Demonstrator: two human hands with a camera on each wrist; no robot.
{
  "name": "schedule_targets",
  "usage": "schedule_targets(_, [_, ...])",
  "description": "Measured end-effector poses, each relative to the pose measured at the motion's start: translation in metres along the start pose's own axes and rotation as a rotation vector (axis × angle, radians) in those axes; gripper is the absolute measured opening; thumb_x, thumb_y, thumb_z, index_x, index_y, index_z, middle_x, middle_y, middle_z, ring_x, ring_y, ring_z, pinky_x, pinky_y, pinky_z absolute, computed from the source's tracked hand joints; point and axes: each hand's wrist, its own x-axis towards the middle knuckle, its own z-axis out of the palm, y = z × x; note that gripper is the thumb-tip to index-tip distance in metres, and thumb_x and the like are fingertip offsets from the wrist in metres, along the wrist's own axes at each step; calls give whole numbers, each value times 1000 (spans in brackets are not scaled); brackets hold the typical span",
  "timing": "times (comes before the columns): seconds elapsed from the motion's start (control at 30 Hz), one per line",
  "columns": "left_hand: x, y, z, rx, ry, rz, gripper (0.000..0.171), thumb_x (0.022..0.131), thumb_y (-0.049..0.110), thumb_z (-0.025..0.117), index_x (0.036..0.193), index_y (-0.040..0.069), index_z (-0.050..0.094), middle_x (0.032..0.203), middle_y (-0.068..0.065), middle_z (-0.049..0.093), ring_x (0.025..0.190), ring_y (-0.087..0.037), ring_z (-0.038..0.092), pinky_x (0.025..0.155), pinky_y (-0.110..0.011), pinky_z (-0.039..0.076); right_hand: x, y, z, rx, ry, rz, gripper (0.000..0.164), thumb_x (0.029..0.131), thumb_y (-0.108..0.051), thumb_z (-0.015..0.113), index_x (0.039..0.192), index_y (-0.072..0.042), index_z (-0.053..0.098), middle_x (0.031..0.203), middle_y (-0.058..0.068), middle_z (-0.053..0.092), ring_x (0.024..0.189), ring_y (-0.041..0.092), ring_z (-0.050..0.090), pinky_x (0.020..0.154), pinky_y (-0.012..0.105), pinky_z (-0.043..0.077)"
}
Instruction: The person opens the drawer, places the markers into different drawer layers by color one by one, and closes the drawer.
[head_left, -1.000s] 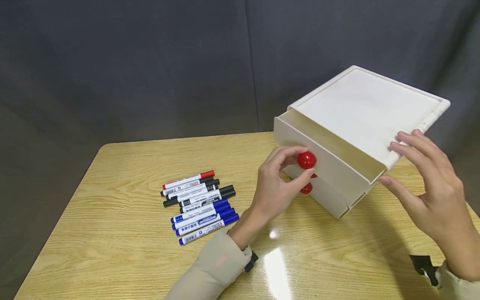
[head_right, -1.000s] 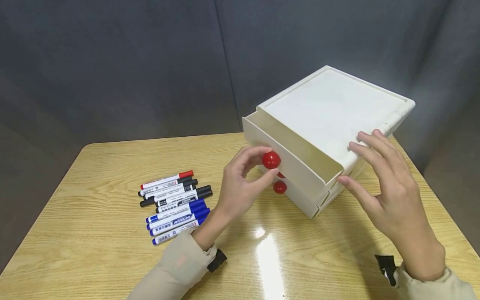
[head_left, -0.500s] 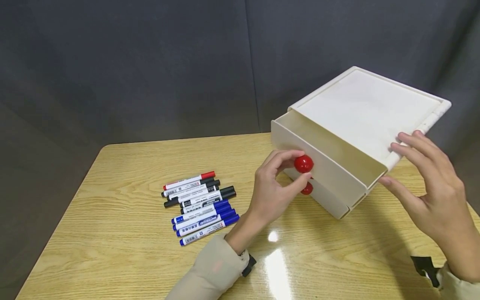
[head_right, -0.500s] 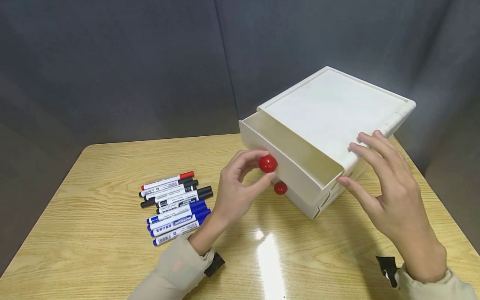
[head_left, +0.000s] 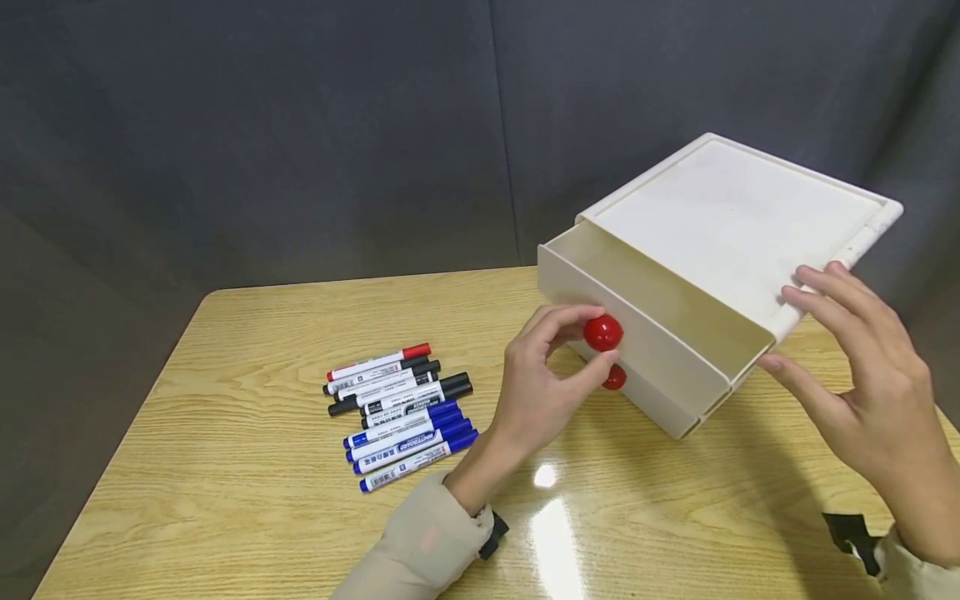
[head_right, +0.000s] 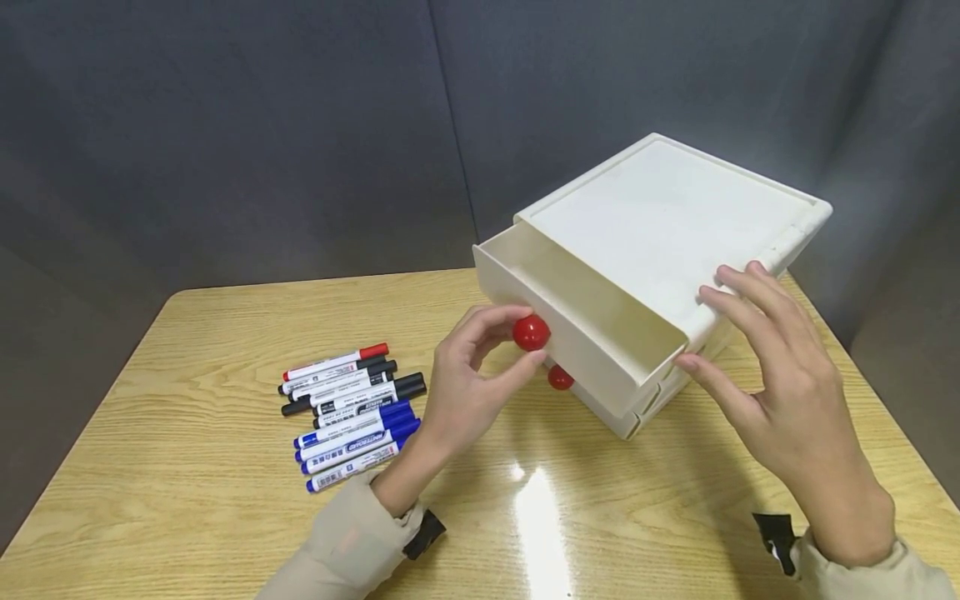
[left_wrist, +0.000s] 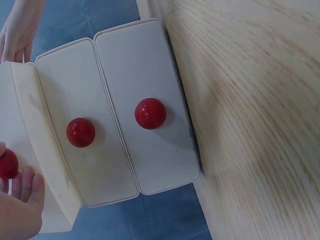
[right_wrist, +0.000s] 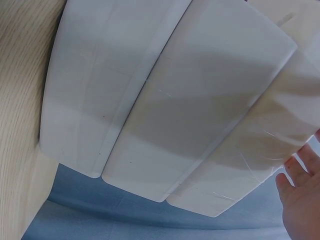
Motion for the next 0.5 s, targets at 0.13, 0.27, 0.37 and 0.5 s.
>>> schedule_targets(0.13, [-1,0,-1,2,-3,-8,39,85,3,75,122,1,62,116,-14,64,102,-24,66,94,-26,56,-1,1,-1,0,-1,9,75,90,-62,59,118,7,66,134,19,62,140,25,46,122,31,31])
schedule_targets(0.27, [-2,1,-2,-7,-5,-19,40,84,2,75,122,1,62,115,-14,64,102,-24,66,94,-26,56,-1,2,-1,4,-3,7,74,90,-61,59,119,7,66,134,19,62,140,26,47,121,31,31])
schedule_targets(0.37, [-3,1,-2,-13,-3,-23,40,84,1,75,122,1,62,115,-15,64,101,-25,66,95,-27,56,-1,2,-1,5,1,1,74,90,-61,60,118,7,66,133,19,62,140,26,47,121,31,32])
schedule_targets(0.5, [-4,2,-3,-12,0,-22,40,83,1,75,121,0,62,115,-15,64,101,-25,66,95,-27,56,0,2,0,6,6,1,75,90,-61,60,117,8,66,133,19,63,140,25,47,121,31,32])
